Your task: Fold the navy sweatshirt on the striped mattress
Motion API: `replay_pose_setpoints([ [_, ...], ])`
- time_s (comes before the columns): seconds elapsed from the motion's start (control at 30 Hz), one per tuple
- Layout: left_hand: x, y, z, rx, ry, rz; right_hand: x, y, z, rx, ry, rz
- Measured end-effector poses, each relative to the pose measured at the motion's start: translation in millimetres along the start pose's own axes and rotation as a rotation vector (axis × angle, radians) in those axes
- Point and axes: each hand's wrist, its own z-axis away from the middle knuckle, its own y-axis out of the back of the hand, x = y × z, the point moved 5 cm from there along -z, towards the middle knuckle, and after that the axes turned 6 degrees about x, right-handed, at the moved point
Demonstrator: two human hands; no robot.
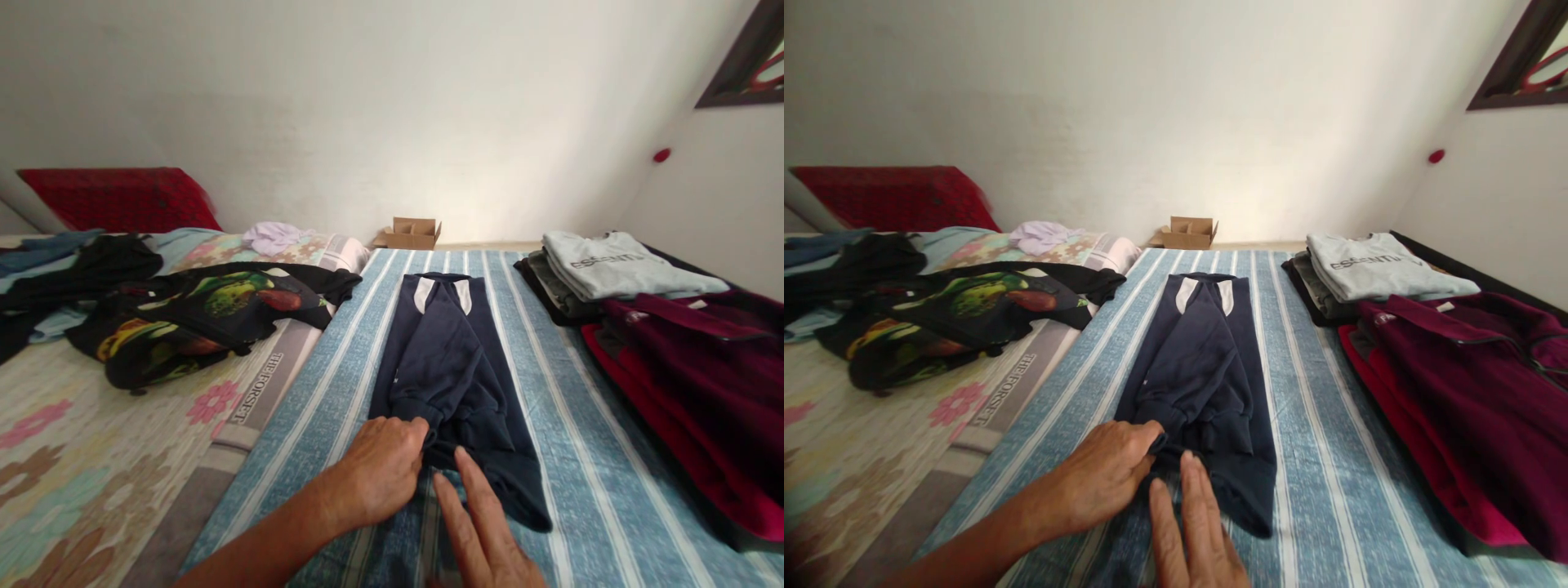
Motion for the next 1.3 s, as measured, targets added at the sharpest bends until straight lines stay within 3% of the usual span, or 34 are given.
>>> replay_pose_setpoints([
  [0.13,-2.1,-1.7,-0.3,0.018,-0.009,0.02,12.4,7.1,-15.1,0.124,0.039,-0.046],
  [0.3,-4.5,-2.7,0.7,0.037,0.0,0.043,19.1,14.0,-26.8,0.16,-0.07,-0.054],
  [0.53,-0.9,-4.2,2.7,0.032,-0.014,0.027,31.3,7.3,-28.1,0.046,-0.136,0.016],
  [0.93,3.8,-3.6,1.2,-0.01,-0.105,0.037,29.1,-13.9,-42.3,-0.093,0.023,0.07],
  [1.3,3.3,-7.7,4.3,-0.065,-0.081,0.02,23.8,-14.1,-54.2,0.093,0.089,-0.05],
])
